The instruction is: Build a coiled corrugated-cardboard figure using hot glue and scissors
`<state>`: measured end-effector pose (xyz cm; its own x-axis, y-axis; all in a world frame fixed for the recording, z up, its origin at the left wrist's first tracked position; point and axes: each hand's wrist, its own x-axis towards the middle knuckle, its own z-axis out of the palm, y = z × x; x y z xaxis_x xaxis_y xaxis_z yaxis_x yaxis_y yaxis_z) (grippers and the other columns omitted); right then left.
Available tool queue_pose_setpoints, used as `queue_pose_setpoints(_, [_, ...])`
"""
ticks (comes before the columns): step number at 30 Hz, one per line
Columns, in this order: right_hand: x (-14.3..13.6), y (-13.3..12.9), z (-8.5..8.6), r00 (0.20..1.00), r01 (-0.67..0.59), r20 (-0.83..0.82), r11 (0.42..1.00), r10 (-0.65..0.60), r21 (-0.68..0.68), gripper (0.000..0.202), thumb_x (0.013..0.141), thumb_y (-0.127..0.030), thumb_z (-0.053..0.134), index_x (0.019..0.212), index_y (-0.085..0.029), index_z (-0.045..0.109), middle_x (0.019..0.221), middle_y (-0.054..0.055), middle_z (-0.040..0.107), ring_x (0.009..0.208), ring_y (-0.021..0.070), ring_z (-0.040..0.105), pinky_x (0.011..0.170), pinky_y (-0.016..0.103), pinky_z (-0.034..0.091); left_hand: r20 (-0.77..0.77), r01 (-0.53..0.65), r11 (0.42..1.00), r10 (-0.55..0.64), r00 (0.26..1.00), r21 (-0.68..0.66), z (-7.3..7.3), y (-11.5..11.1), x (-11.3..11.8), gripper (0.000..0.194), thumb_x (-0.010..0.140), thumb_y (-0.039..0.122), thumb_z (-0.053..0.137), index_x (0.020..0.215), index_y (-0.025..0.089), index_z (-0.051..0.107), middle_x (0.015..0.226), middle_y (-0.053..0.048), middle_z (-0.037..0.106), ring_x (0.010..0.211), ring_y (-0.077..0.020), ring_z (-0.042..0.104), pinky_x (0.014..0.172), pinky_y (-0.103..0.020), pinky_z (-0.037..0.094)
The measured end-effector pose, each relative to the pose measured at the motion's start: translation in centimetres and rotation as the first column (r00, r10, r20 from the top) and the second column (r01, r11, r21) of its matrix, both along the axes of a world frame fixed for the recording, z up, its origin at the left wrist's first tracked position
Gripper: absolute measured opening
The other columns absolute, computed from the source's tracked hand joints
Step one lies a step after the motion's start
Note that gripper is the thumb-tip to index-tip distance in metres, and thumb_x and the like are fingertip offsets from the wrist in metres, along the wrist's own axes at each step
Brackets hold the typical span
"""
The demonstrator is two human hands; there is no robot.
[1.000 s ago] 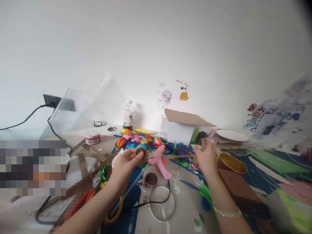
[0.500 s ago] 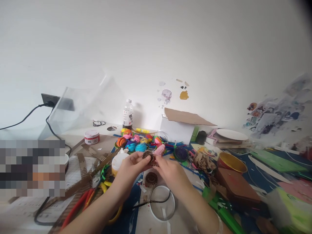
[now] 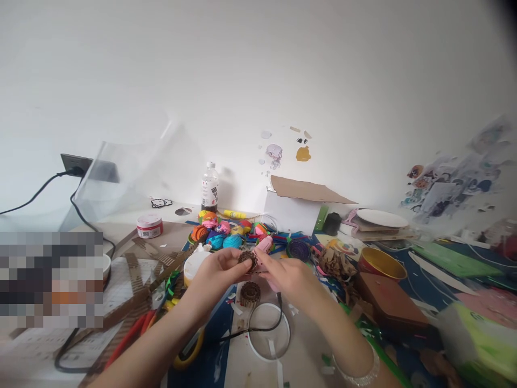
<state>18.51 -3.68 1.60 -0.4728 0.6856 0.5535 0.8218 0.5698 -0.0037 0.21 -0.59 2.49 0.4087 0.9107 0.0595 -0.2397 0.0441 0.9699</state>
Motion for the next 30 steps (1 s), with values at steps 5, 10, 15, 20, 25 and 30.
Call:
queue_pose_setpoints(5, [0.3,-0.5,1.0,0.994,-0.024,0.105,0.998,0.03,-0.061,0.052,0.084,-0.02,0.056,0.134,-0.027,0.043,0.067,0.003,0.068,0.057,0.018,0.061,0.053,0.025,0.045,-0.214,0.279,0.96,-0.266,0.94,0.028,-0.3,0.3,-0.4,0.02,0.067,0.034,0.07,0.072,0.015,0.064,0.07,-0.006,0.071,0.069,-0.0203,0.067,0.063,-0.027,0.051])
queue_pose_setpoints(10, [-0.2,-1.0,1.7,0.996,-0.051,0.065,0.977,0.066,-0.205,0.046,0.077,-0.021,0.066,0.119,-0.034,0.055,0.082,-0.001,0.072,0.068,0.018,0.066,0.058,0.023,0.043,-0.273,0.359,0.926,-0.317,0.908,0.119,-0.8,0.4,-0.6,0.013,0.068,0.027,0.069,0.074,0.015,0.067,0.065,-0.003,0.069,0.059,-0.0166,0.062,0.054,-0.023,0.046])
queue_pose_setpoints(15, [-1.0,-0.8,1.1,0.994,0.105,0.034,0.978,-0.1,-0.178,0.032,0.075,-0.023,0.068,0.106,-0.021,0.058,0.073,0.002,0.071,0.063,0.0213,0.067,0.051,0.024,0.039,-0.212,0.218,0.972,-0.195,0.958,0.092,-1.4,0.0,0.4,0.019,0.063,0.031,0.073,0.07,0.015,0.064,0.057,0.001,0.063,0.051,-0.0128,0.055,0.05,-0.022,0.042])
queue_pose_setpoints(20, [-2.0,-0.6,0.1,0.983,0.174,0.072,0.982,-0.169,-0.079,0.026,0.072,-0.033,0.07,0.088,-0.017,0.058,0.07,0.007,0.07,0.061,0.0255,0.066,0.049,0.027,0.037,-0.249,0.209,0.97,-0.173,0.953,0.123,-1.8,-0.1,0.7,0.031,0.069,0.043,0.067,0.068,0.013,0.061,0.058,0.001,0.058,0.054,-0.0123,0.05,0.052,-0.022,0.039])
queue_pose_setpoints(25, [-1.5,-1.2,1.3,0.989,0.105,0.125,0.97,-0.079,-0.218,0.042,0.076,-0.036,0.067,0.111,-0.017,0.053,0.076,0.005,0.071,0.068,0.0221,0.066,0.053,0.025,0.039,-0.379,0.402,0.9,-0.317,0.87,0.17,-0.8,0.2,-0.4,0.031,0.073,0.042,0.064,0.067,0.012,0.058,0.058,0.004,0.05,0.055,-0.0095,0.043,0.051,-0.02,0.032])
queue_pose_setpoints(30, [-1.1,-1.7,2.1,0.988,-0.023,0.143,0.967,0.061,-0.255,0.041,0.083,-0.029,0.059,0.123,-0.027,0.05,0.083,0.001,0.072,0.072,0.0177,0.065,0.058,0.023,0.039,-0.402,0.503,0.851,-0.413,0.817,0.149,-0.3,0.3,-0.9,0.029,0.074,0.041,0.064,0.078,0.012,0.063,0.065,0.002,0.057,0.063,-0.0123,0.049,0.057,-0.022,0.036])
